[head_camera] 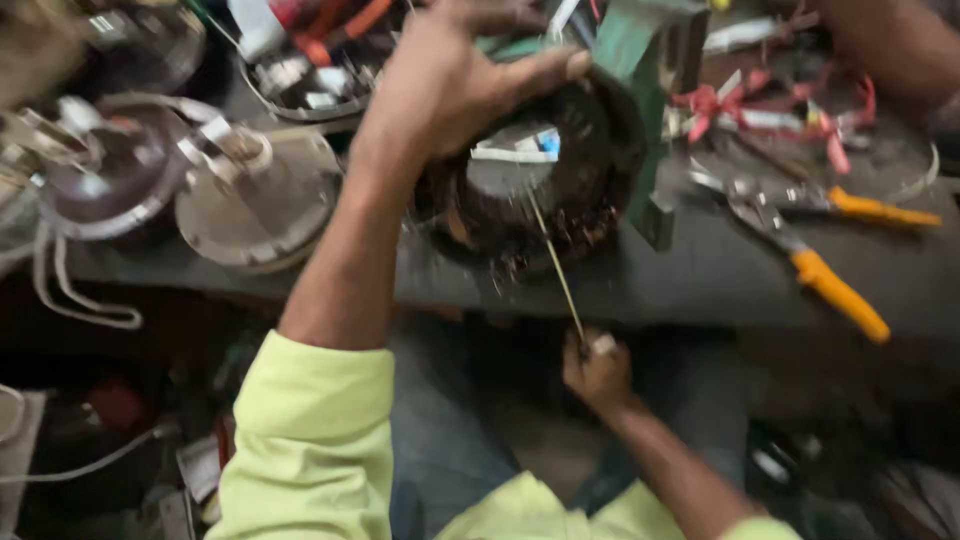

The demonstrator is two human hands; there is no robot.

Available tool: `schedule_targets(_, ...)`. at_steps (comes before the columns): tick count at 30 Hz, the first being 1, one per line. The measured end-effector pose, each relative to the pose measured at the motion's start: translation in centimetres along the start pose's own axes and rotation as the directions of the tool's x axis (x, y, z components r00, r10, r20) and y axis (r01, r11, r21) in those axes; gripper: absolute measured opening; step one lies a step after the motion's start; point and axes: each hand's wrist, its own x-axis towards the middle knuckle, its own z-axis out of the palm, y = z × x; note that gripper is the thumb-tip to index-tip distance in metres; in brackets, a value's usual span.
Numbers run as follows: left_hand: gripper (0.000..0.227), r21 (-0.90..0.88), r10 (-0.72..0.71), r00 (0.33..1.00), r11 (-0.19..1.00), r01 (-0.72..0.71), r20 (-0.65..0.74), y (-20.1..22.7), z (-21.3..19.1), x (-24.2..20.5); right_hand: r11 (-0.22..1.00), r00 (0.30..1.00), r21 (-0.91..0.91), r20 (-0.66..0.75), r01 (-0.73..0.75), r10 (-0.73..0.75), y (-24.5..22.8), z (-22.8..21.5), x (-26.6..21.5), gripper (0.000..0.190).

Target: The person uses pliers and a screwdriver to remove copper windings from a green cylindrical motor component. They repeatedly cut and pull the wires while holding the motor part on a cluttered workbench.

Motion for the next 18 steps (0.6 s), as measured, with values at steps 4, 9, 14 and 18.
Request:
schedule_targets(4, 0.051, 0.105, 0.254, 0.958, 0.965, -0.242, -0.13, -0.3, 0.3, -0.9, 0.997, 0.998, 0.075, 0.066, -0.005, 0.0, 0.3, -1.5, -1.6, 0.012)
schedule_targets(9, 0.058, 0.13, 0.103, 0.993, 0.987, -0.094, -0.057, 0.7, 0.0, -2.2, 0.99, 0.971, 0.121, 0.236, -0.069, 0.039, -0.1, -8.6, -8.1, 0.019)
schedule_targets(14, 0.063, 0.311, 0.203, 0.976, 0.935, -0.168, -0.083, 3.4, 1.2, -4.2, 0.635, 0.918, -0.672, 0.192, 0.381, -0.347, -2.5, -17.7, -11.8, 0.017)
schedule_targets(18, 0.064, 0.462, 0.288, 0.952, 0.862, -0.209, -0.106, 5.4, 2.3, -7.1, 0.766, 0.978, -0.609, 0.149, 0.209, -0.148, -1.4, -20.7, -1.6, 0.034)
